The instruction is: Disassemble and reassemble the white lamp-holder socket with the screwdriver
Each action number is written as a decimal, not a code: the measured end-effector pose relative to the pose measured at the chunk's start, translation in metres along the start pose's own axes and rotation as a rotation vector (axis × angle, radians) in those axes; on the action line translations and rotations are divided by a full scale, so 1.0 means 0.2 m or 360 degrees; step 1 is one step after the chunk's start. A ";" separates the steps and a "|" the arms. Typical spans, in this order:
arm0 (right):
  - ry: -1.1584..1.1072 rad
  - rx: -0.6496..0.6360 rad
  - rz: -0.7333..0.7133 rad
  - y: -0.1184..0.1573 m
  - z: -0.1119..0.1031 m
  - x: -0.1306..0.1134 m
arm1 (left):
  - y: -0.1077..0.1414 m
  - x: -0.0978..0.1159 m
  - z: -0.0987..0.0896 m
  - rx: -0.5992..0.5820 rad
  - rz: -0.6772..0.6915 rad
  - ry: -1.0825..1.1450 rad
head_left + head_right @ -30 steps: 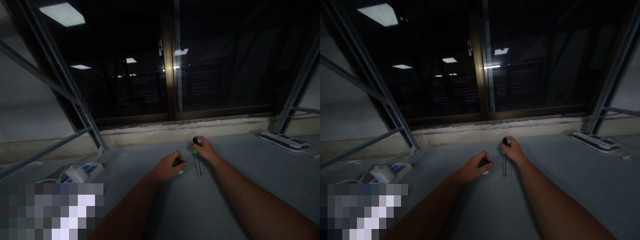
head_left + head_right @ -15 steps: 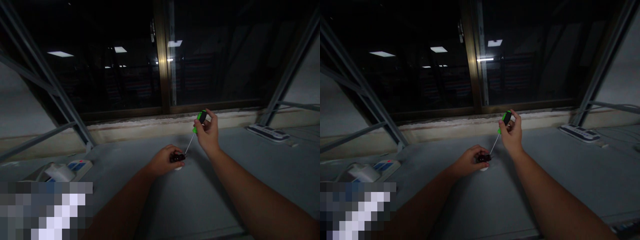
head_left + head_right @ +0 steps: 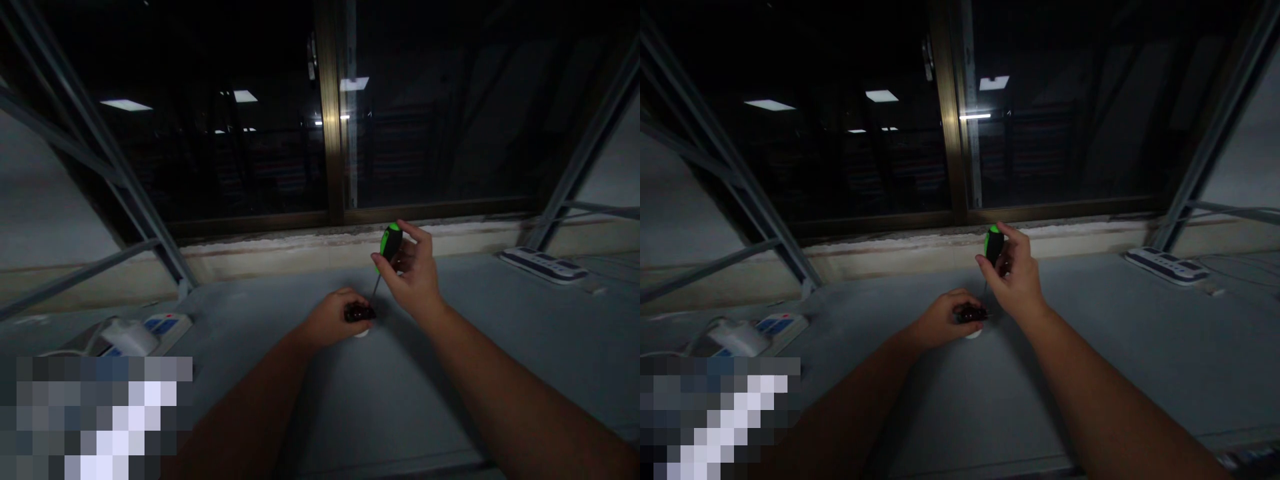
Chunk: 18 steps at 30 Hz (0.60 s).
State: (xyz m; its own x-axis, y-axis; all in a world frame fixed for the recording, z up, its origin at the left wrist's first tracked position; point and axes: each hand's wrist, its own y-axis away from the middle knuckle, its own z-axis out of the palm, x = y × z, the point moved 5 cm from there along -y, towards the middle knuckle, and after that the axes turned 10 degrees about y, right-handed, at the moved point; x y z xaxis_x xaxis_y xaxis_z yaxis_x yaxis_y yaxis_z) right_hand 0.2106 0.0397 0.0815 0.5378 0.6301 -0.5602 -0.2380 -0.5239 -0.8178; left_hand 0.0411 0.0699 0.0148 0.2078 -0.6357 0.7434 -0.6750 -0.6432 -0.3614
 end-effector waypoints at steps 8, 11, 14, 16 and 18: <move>0.0018 0.0049 -0.0035 0.01 -0.01 -0.01 | 0.00 0.02 -0.01 -0.0017 0.0124 0.0005; 0.0037 0.0121 -0.0030 0.02 -0.02 -0.02 | 0.00 0.03 0.00 -0.0035 0.0153 0.0008; 0.0079 0.0171 -0.0020 0.02 -0.03 -0.03 | 0.00 0.02 0.00 -0.0036 0.0107 0.0043; 0.0094 0.0176 -0.0016 0.01 -0.04 -0.04 | 0.00 0.01 0.00 -0.0042 0.0079 0.0070; 0.0099 0.0174 0.0003 0.00 -0.05 -0.04 | 0.00 0.01 0.00 -0.0059 0.0080 0.0091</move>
State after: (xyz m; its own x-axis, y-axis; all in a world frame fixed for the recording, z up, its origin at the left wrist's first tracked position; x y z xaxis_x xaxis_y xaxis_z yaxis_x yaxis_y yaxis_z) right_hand 0.2139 0.0295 0.0859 0.5858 0.5906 -0.5550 -0.3240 -0.4570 -0.8283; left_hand 0.0409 0.0683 0.0172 0.1332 -0.6407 0.7561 -0.7094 -0.5944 -0.3787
